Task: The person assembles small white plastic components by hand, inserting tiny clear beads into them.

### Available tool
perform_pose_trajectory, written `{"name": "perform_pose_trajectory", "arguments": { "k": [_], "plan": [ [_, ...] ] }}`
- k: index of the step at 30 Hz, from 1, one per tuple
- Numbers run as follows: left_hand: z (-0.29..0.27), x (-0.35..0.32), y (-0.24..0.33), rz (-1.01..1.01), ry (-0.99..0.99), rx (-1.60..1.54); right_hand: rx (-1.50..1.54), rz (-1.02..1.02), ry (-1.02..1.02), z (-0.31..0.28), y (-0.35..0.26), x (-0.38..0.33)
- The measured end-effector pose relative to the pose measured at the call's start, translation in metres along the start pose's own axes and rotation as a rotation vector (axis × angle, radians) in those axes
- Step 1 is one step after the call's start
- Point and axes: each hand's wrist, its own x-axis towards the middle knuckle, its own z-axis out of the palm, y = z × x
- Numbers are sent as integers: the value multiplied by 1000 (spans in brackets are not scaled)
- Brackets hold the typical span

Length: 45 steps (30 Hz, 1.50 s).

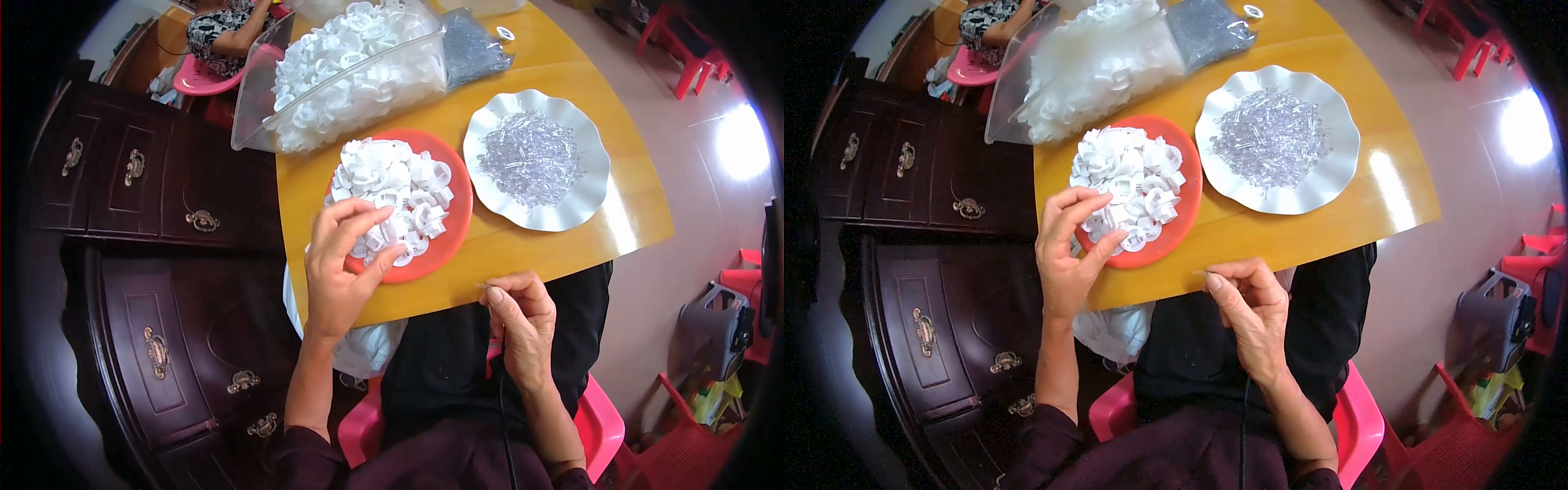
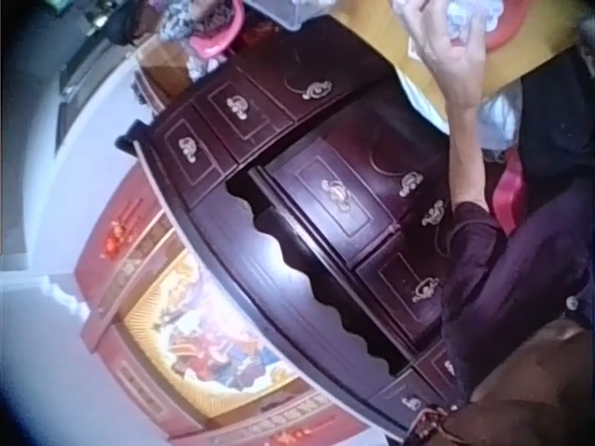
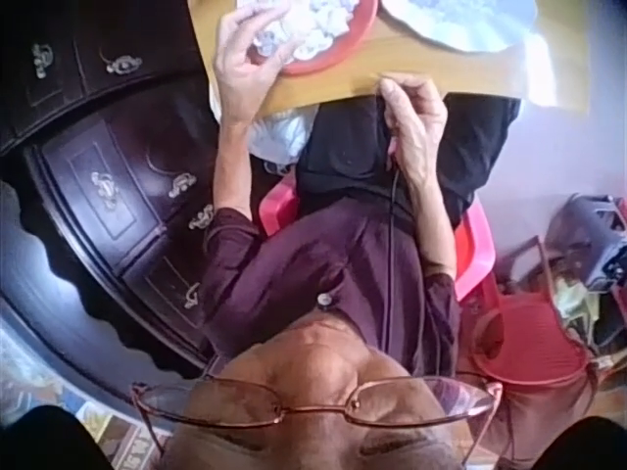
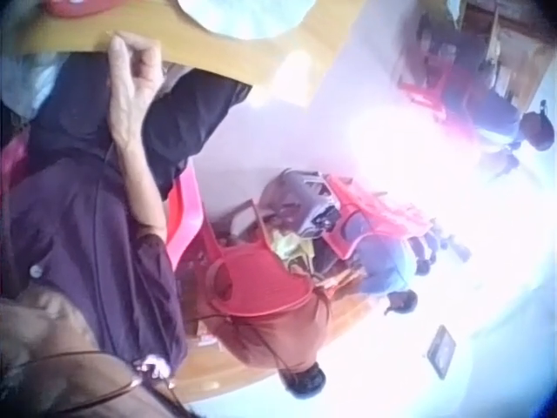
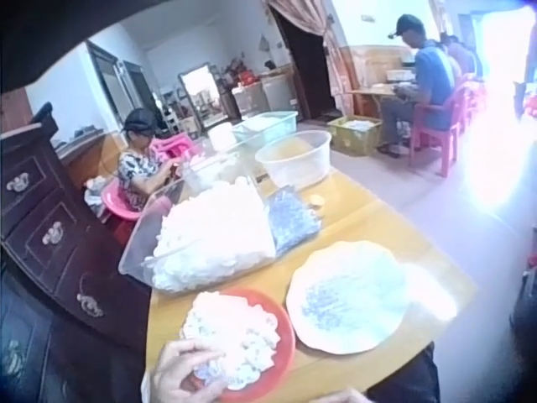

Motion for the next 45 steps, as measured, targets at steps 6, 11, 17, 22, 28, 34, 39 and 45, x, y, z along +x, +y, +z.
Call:
{"name": "perform_pose_trajectory", "arguments": {
  "k": [6,11,17,22,28,34,39,45],
  "plan": [
    [19,-24,11,-416,-136,-1087,-89,-101,-28,9,-18,4],
    [31,-32,10,-500,-248,-1340,-285,-334,-124,19,-18,7],
    [38,-38,9,-424,-223,-1335,-255,-292,-93,23,-10,8],
    [43,-45,6,-370,-198,-1237,-229,-273,-102,22,-6,6],
    [38,-45,9,-425,-225,-1248,-66,-175,-76,23,-7,5],
    [41,-45,6,-386,-195,-1292,-76,-246,-106,23,-3,8],
    [41,-47,7,-406,-200,-1283,-132,-249,-77,20,-2,7],
    [41,-46,8,-413,-217,-1310,-122,-272,-69,22,-3,7]
  ]
}}
